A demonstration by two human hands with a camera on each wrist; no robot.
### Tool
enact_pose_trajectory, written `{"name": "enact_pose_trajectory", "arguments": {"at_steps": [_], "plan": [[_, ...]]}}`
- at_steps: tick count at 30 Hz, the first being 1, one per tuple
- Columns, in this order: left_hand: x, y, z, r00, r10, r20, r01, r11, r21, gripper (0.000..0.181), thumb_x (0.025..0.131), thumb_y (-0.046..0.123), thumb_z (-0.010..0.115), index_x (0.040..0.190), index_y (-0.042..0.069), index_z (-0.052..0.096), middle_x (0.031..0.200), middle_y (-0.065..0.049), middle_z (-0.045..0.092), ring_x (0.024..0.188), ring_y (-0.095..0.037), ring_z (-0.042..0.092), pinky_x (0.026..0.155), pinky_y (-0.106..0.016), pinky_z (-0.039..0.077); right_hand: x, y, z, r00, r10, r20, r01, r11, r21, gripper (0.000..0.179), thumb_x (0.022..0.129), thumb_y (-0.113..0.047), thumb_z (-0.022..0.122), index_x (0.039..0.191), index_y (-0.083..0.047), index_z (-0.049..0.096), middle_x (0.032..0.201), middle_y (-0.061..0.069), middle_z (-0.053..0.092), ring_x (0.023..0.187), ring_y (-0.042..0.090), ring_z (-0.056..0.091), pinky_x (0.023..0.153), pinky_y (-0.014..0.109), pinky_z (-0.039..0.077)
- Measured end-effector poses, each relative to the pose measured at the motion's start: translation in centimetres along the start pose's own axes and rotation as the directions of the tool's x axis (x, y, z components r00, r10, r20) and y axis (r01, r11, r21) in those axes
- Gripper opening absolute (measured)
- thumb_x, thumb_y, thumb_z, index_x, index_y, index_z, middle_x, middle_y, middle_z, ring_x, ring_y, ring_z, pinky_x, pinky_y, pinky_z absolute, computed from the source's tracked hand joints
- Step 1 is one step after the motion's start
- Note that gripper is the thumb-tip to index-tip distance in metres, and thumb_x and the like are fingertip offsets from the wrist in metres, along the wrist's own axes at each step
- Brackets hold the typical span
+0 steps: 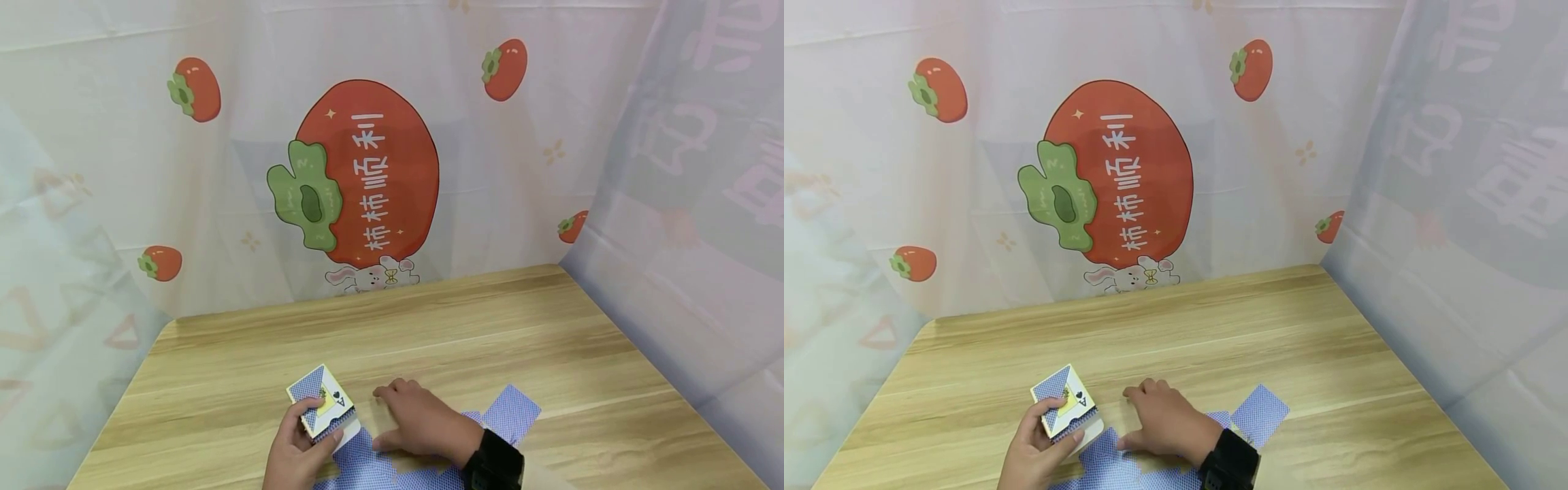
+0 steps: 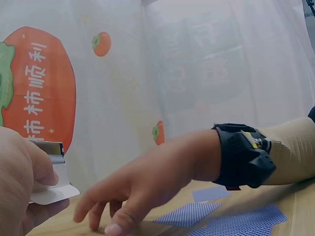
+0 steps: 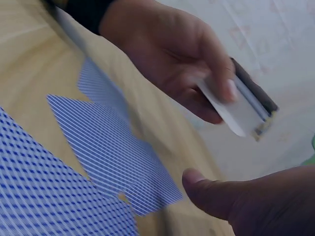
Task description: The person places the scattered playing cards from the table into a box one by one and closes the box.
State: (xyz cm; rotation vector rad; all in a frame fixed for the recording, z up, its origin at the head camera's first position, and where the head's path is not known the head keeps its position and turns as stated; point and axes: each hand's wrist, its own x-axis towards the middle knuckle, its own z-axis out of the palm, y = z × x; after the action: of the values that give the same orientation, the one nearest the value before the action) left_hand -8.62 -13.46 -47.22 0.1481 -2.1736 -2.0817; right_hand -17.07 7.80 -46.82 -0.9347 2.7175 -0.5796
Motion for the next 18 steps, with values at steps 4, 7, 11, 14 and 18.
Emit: {"name": "enact_pose_trajectory", "arguments": {"at_steps": [4, 7, 11, 14, 18], "plan": [[0.0, 0.0, 0.0, 1.000, 0.010, -0.002, -0.010, 1.000, -0.015, 0.060, 0.085, -0.007, 0.074, 0.136, 0.002, 0.043, 0.133, -0.034, 0.047, 0.105, -0.015, 0.066, 0.081, -0.027, 0.059, -0.2, -0.9, 1.3, 0.998, -0.066, -0.001, 0.066, 0.997, -0.046, 0.083, 0.078, -0.072, 0.071, 0.143, -0.022, 0.055, 0.130, -0.002, 0.056, 0.112, 0.014, 0.051, 0.093, 0.037, 0.050], [0.0, 0.0, -0.1, 1.000, 0.015, 0.001, -0.015, 1.000, -0.020, 0.060, 0.085, -0.007, 0.074, 0.136, 0.001, 0.043, 0.132, -0.034, 0.048, 0.102, -0.011, 0.066, 0.080, -0.026, 0.059, -0.4, -1.5, 1.8, 0.994, -0.105, 0.007, 0.106, 0.991, -0.086, 0.084, 0.076, -0.075, 0.070, 0.142, -0.024, 0.056, 0.128, -0.005, 0.054, 0.107, 0.011, 0.048, 0.089, 0.036, 0.048], [0.1, 0.0, -0.1, 1.000, 0.019, 0.008, -0.019, 0.999, -0.026, 0.060, 0.085, -0.006, 0.074, 0.136, 0.000, 0.043, 0.132, -0.035, 0.047, 0.102, -0.011, 0.066, 0.080, -0.027, 0.059, -0.7, -2.0, 2.1, 0.986, -0.165, 0.035, 0.168, 0.975, -0.147, 0.083, 0.074, -0.073, 0.073, 0.140, -0.025, 0.057, 0.130, -0.008, 0.053, 0.106, 0.009, 0.046, 0.087, 0.033, 0.046], [0.0, -0.1, -0.1, 1.000, 0.023, 0.009, -0.023, 0.999, -0.036, 0.060, 0.085, -0.007, 0.074, 0.136, -0.001, 0.042, 0.132, -0.036, 0.047, 0.102, -0.011, 0.066, 0.080, -0.027, 0.059, -0.9, -2.2, 2.3, 0.970, -0.234, 0.065, 0.243, 0.948, -0.205, 0.078, 0.077, -0.069, 0.074, 0.139, -0.026, 0.057, 0.132, -0.008, 0.052, 0.109, 0.008, 0.046, 0.088, 0.031, 0.045], [0.0, -0.2, -0.1, 0.998, 0.061, 0.008, -0.061, 0.997, -0.046, 0.059, 0.084, -0.007, 0.074, 0.134, -0.002, 0.043, 0.130, -0.037, 0.048, 0.101, -0.010, 0.067, 0.079, -0.027, 0.059, -1.1, -2.4, 2.4, 0.938, -0.324, 0.120, 0.343, 0.913, -0.221, 0.072, 0.084, -0.067, 0.070, 0.145, -0.033, 0.052, 0.133, -0.010, 0.051, 0.107, 0.005, 0.044, 0.085, 0.027, 0.043]]}}
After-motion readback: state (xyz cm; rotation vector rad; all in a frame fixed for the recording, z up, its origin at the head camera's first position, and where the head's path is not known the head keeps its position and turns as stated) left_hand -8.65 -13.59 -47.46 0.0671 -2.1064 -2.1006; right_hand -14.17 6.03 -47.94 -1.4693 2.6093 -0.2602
